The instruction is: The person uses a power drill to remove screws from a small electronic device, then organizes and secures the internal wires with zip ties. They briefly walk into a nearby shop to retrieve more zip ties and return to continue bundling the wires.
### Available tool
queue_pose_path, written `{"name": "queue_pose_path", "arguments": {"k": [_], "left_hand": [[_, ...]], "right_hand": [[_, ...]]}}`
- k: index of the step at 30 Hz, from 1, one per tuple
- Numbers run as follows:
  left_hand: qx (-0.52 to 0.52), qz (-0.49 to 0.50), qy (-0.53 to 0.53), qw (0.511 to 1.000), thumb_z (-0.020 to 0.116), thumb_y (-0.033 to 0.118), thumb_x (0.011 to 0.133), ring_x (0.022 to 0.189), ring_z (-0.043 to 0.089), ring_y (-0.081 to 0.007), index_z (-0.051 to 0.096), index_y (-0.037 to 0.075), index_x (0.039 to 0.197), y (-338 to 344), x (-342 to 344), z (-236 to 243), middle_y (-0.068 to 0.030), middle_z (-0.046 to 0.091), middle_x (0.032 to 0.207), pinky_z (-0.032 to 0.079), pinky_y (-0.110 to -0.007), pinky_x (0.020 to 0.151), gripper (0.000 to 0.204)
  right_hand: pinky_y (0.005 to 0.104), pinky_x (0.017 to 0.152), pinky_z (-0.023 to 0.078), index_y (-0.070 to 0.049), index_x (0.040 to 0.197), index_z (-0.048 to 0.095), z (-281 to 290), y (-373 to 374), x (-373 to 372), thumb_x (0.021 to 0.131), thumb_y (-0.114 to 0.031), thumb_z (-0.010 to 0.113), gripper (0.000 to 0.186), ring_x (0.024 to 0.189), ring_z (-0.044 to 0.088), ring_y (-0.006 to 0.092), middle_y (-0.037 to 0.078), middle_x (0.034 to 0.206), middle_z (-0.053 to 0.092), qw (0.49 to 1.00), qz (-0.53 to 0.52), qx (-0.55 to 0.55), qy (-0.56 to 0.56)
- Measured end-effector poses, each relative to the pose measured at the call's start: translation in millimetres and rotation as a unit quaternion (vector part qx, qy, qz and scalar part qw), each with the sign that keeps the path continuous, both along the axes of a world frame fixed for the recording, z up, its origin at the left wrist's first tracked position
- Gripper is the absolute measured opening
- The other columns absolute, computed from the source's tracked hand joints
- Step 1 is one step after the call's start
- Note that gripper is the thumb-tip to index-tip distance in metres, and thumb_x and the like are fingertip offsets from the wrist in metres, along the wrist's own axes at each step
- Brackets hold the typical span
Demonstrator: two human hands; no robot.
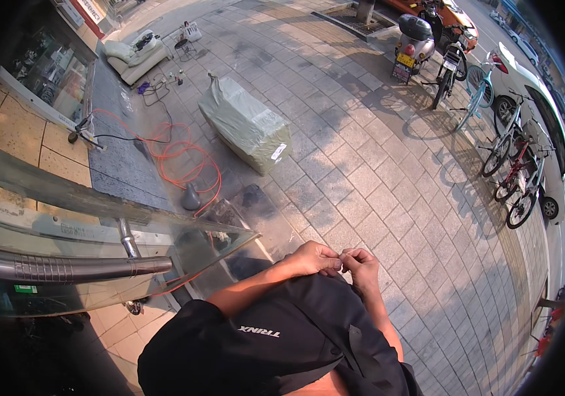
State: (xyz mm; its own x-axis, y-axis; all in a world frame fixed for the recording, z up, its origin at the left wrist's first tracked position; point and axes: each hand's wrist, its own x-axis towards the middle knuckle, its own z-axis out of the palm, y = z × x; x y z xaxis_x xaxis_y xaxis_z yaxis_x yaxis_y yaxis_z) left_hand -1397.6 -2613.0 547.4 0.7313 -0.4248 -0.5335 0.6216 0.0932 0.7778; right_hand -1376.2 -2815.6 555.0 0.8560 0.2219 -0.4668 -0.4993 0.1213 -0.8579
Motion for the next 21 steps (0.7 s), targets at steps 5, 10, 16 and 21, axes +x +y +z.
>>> {"name": "queue_pose_path", "arguments": {"k": [5,10,16,21], "left_hand": [[0.001,0.085,-0.011,0.996,0.075,0.023,0.099,0.091,0.075,-0.0147,0.076,-0.002,0.115,40,86,-20,-0.0082,0.079,0.103,0.059,-0.029,0.081,0.030],[-0.014,0.165,-0.004,0.986,0.074,0.021,0.100,0.091,0.073,-0.0128,0.074,-0.004,0.117,59,168,-50,-0.0069,0.078,0.103,0.058,-0.027,0.083,0.030],[-0.008,0.224,-0.064,0.972,0.073,0.017,0.101,0.091,0.071,-0.0114,0.074,-0.006,0.115,85,334,-154,-0.0059,0.077,0.102,0.057,-0.027,0.082,0.027],[0.084,0.266,-0.050,0.959,0.076,0.020,0.098,0.090,0.069,-0.0097,0.075,-0.005,0.116,104,457,-189,-0.0061,0.078,0.100,0.057,-0.027,0.081,0.031]], "right_hand": [[0.0290,0.065,0.055,0.003,0.088,0.067,-31,41,119,0.094,0.003,0.071,0.007,0.072,0.065,0.0150,0.011,0.094,0.072,0.993,0.117,-0.010,-0.004],[0.0294,0.063,0.055,0.003,0.091,0.069,-60,69,237,0.099,-0.005,0.068,0.011,0.068,0.065,0.0152,0.010,0.085,0.071,0.973,0.222,0.002,0.059],[0.0292,0.062,0.055,0.002,0.092,0.070,-160,109,428,0.100,-0.008,0.066,0.014,0.064,0.064,0.0152,0.008,0.077,0.070,0.953,0.302,0.015,0.034],[0.0294,0.063,0.054,0.003,0.091,0.071,-213,141,562,0.099,-0.007,0.068,0.013,0.066,0.065,0.0169,0.010,0.082,0.071,0.947,0.309,0.056,0.064]]}}
